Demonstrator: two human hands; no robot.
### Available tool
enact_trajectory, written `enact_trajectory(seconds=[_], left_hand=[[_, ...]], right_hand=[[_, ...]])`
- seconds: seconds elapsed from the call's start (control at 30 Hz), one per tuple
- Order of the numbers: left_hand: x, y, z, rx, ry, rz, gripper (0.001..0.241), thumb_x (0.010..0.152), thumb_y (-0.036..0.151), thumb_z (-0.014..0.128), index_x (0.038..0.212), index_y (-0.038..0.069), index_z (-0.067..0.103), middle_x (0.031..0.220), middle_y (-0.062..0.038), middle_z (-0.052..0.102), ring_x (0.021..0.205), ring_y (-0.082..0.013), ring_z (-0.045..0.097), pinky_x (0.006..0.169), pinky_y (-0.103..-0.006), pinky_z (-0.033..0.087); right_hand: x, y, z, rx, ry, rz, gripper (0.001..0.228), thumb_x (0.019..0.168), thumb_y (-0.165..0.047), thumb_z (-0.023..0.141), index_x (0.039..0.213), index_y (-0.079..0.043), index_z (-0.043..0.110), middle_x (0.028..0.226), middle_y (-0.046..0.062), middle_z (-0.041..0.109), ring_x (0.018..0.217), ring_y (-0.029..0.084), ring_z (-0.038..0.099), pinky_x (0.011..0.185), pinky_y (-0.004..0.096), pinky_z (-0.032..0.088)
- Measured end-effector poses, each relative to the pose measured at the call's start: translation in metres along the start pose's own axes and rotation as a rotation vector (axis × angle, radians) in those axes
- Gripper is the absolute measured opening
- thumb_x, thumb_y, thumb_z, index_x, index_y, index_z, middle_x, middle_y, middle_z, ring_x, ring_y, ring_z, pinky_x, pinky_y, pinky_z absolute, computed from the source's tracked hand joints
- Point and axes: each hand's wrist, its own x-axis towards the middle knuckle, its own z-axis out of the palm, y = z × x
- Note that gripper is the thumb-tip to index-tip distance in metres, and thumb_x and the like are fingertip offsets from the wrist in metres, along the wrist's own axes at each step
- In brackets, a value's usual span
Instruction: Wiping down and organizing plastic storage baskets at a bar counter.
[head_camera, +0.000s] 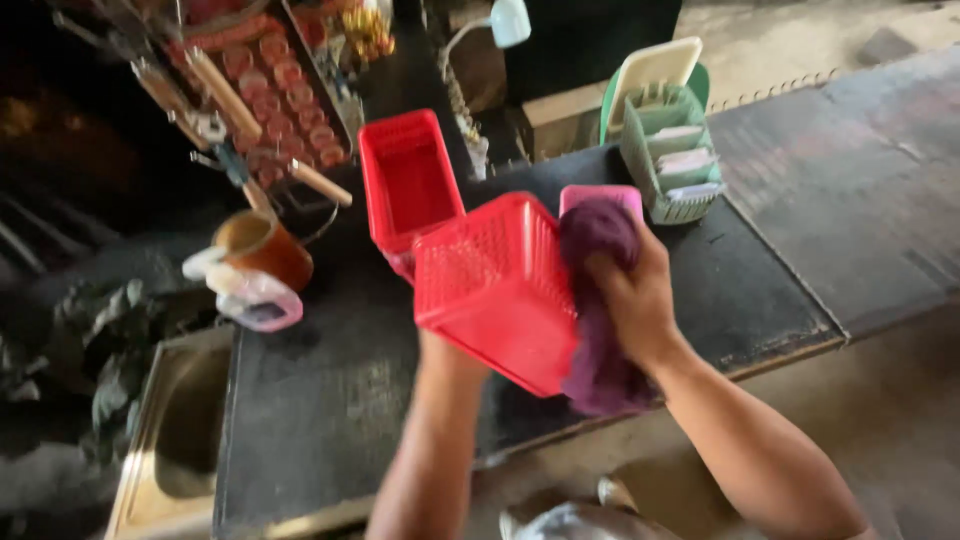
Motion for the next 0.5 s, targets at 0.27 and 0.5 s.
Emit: enact_trajectory(seconds=[0.27, 0.5], left_hand=[[-0.019, -0.027, -0.003, 0.306, -0.004, 0.154, 0.035, 0.102, 0.029, 0.062, 0.123, 0.000, 0.063, 0.109, -0.008, 0.071, 0.093, -0.0202, 0.071, 0.077, -0.0357, 0.059], [-0.013, -0.004, 0.011, 0.950, 0.152, 0.359, 0.059, 0.109, 0.049, 0.042, 0.112, -0.006, 0.063, 0.094, -0.010, 0.074, 0.082, -0.0200, 0.071, 0.071, -0.0353, 0.058]], right_hand=[[0.021, -0.058, 0.021, -0.486, 0.155, -0.290, 0.035, 0.096, -0.007, 0.069, 0.129, -0.001, 0.060, 0.116, 0.012, 0.066, 0.109, 0.024, 0.062, 0.100, 0.036, 0.050], [-0.052, -0.026, 0.058, -1.174, -0.193, -0.777, 0.066, 0.069, -0.031, 0.084, 0.126, -0.014, 0.057, 0.120, 0.018, 0.050, 0.112, 0.043, 0.047, 0.096, 0.058, 0.034]])
